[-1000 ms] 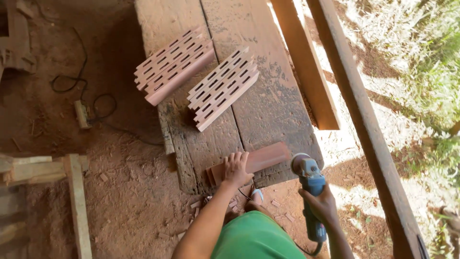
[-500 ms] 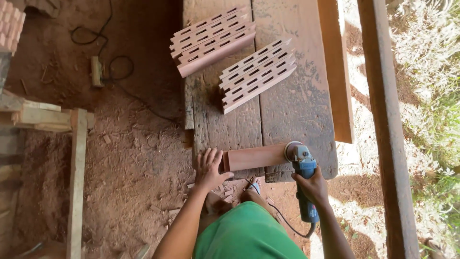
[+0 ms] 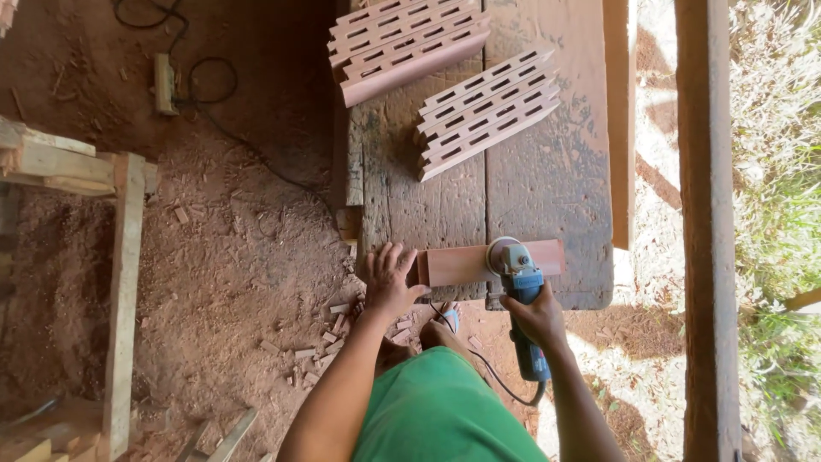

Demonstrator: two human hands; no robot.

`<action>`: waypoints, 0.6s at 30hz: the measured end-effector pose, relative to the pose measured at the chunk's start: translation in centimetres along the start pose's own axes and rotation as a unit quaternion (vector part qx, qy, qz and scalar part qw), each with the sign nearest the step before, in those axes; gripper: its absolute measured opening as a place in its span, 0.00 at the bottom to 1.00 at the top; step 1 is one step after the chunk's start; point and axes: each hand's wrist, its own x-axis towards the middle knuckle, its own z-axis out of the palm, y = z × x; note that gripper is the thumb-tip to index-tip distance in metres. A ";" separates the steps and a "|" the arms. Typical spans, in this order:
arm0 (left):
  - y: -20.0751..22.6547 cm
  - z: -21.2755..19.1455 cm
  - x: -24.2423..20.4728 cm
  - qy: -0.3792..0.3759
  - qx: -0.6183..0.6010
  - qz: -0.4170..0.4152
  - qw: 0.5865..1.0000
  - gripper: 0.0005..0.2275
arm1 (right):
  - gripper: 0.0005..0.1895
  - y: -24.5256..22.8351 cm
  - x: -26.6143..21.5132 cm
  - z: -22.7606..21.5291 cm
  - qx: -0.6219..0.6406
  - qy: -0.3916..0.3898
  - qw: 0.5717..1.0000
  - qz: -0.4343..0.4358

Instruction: Grind and smooth the edges of wooden tiles using an angle grinder.

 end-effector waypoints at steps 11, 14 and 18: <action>-0.1 0.4 0.1 0.013 -0.029 -0.010 0.999 0.41 | 0.40 -4.4 -3.1 2.9 -0.019 -0.033 0.999 -0.037; -0.2 0.8 0.0 0.040 -0.011 0.005 0.999 0.42 | 0.42 -4.5 -3.1 4.0 -0.025 -0.045 0.998 -0.038; -0.3 1.1 -0.1 0.031 -0.019 -0.004 0.999 0.42 | 0.42 -6.5 -4.3 4.2 -0.040 -0.062 0.996 -0.051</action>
